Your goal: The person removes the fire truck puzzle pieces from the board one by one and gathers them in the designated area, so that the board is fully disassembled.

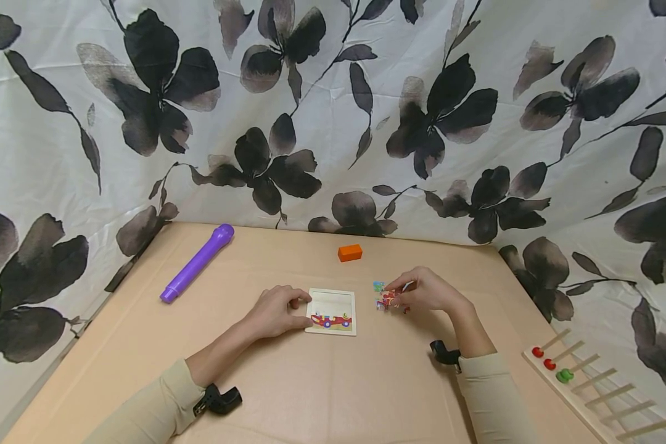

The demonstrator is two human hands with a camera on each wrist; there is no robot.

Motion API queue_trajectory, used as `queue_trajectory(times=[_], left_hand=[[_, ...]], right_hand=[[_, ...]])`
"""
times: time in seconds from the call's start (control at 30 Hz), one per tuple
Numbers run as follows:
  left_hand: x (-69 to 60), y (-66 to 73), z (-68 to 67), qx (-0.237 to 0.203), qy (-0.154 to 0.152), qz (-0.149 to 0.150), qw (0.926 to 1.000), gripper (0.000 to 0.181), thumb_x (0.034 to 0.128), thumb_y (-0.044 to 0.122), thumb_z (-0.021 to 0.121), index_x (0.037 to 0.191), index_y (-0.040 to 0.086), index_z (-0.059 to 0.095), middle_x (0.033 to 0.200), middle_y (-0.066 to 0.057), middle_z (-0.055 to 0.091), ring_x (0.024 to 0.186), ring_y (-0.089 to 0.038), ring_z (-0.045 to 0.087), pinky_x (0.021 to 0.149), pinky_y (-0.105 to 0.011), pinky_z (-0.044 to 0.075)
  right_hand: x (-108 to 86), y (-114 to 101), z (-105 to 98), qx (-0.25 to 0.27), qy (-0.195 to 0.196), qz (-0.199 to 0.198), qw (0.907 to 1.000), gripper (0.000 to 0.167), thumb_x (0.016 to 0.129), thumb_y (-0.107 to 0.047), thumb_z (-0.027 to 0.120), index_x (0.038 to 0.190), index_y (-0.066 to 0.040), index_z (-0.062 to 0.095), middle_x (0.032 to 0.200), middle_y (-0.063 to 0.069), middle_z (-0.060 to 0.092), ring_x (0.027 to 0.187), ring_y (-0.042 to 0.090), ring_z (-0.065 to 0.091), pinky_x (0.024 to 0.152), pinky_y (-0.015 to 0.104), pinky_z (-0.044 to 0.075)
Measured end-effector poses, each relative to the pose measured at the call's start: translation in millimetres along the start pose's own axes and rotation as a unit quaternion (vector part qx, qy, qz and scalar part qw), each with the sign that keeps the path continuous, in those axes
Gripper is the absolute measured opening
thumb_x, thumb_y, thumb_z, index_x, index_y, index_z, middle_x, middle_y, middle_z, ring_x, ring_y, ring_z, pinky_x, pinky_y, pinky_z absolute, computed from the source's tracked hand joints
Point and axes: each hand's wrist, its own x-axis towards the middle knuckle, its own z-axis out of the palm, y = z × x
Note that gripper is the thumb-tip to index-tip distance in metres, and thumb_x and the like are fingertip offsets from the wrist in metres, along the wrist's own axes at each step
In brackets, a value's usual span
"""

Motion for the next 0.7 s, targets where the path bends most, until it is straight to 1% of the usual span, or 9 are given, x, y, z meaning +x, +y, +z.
queue_trajectory(times=[0.13, 0.27, 0.37, 0.43, 0.6, 0.7], left_hand=[[0.1, 0.0, -0.3, -0.001, 0.0, 0.001, 1.0, 0.046, 0.0786, 0.042, 0.089, 0.116, 0.019, 0.076, 0.087, 0.005, 0.06, 0.085, -0.015, 0.052, 0.08, -0.036, 0.033], [0.0, -0.5, -0.3, -0.001, 0.002, 0.005, 1.0, 0.045, 0.0784, 0.042, 0.089, 0.115, 0.019, 0.076, 0.087, 0.006, 0.059, 0.085, -0.015, 0.052, 0.08, -0.036, 0.033], [-0.1, -0.6, -0.2, -0.002, 0.003, 0.005, 1.0, 0.046, 0.0783, 0.042, 0.089, 0.115, 0.019, 0.076, 0.087, 0.006, 0.059, 0.085, -0.015, 0.052, 0.08, -0.036, 0.033], [-0.1, -0.3, -0.4, -0.002, 0.001, 0.004, 1.0, 0.046, 0.0784, 0.042, 0.089, 0.116, 0.019, 0.076, 0.087, 0.006, 0.059, 0.086, -0.016, 0.053, 0.08, -0.036, 0.033], [0.3, -0.7, -0.3, -0.002, 0.001, 0.004, 1.0, 0.046, 0.0783, 0.042, 0.089, 0.116, 0.019, 0.076, 0.087, 0.006, 0.059, 0.086, -0.015, 0.053, 0.08, -0.036, 0.033], [0.5, -1.5, 0.3, -0.002, 0.002, 0.005, 1.0, 0.046, 0.0782, 0.042, 0.09, 0.115, 0.019, 0.076, 0.087, 0.006, 0.059, 0.085, -0.014, 0.052, 0.08, -0.036, 0.033]], right_hand=[[-3.4, 4.7, -8.5, 0.009, 0.006, 0.01, 0.9999, 0.027, 0.09, -0.001, 0.075, 0.117, 0.0, 0.078, 0.1, 0.015, 0.078, 0.075, 0.031, 0.073, 0.068, 0.036, 0.06], [-6.1, 7.9, -14.5, 0.014, 0.013, 0.014, 0.9997, 0.03, 0.088, 0.001, 0.076, 0.118, 0.003, 0.076, 0.102, 0.016, 0.077, 0.073, 0.026, 0.072, 0.067, 0.034, 0.059], [-7.6, 11.4, -18.1, 0.004, 0.018, 0.007, 0.9998, 0.03, 0.088, 0.002, 0.077, 0.117, 0.005, 0.076, 0.108, 0.017, 0.076, 0.073, 0.017, 0.071, 0.067, 0.033, 0.06], [-8.4, 14.2, -20.3, -0.006, 0.02, 0.0, 0.9998, 0.029, 0.088, 0.002, 0.077, 0.116, 0.005, 0.076, 0.107, 0.019, 0.076, 0.074, 0.014, 0.069, 0.068, 0.032, 0.06], [-11.2, 19.8, -25.5, -0.024, 0.018, -0.016, 0.9994, 0.028, 0.089, 0.003, 0.076, 0.116, 0.008, 0.074, 0.097, 0.021, 0.071, 0.074, 0.016, 0.066, 0.067, 0.03, 0.057], [-13.4, 22.3, -27.9, -0.032, 0.023, -0.011, 0.9992, 0.028, 0.089, 0.002, 0.076, 0.117, 0.009, 0.074, 0.099, 0.021, 0.072, 0.073, 0.015, 0.066, 0.067, 0.031, 0.057]])
